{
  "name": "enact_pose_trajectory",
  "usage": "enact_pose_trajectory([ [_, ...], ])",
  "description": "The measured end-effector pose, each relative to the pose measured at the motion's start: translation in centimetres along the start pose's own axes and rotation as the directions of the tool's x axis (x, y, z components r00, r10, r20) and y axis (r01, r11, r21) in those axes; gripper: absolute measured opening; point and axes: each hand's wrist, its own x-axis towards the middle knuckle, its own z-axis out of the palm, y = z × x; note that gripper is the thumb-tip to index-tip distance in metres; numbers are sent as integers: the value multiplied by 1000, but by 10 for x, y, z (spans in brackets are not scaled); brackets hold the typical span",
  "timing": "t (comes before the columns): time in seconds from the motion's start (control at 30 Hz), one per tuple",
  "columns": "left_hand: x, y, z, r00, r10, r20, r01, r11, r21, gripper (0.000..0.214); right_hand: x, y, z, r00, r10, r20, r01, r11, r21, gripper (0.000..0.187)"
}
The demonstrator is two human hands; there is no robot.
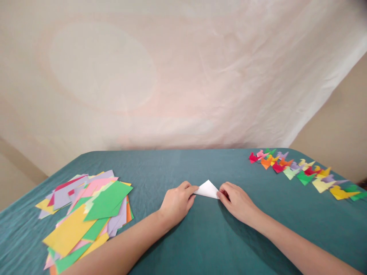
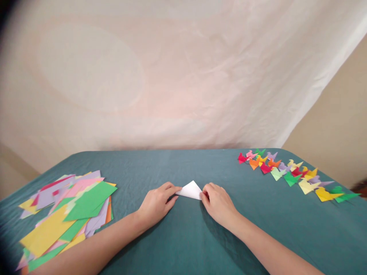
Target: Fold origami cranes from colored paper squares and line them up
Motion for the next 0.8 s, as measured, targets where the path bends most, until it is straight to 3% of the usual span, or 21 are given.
enact_pose_trajectory([
  [0.37,-1,0,2,999,50,4,-50,988,147,30,-1,-1,0,1000,7,9,-7,1000,-18,16],
  [0.8,-1,7,-1,995,49,88,-73,952,299,26,-2,-4,0,1000,28,13,-28,999,-26,14],
])
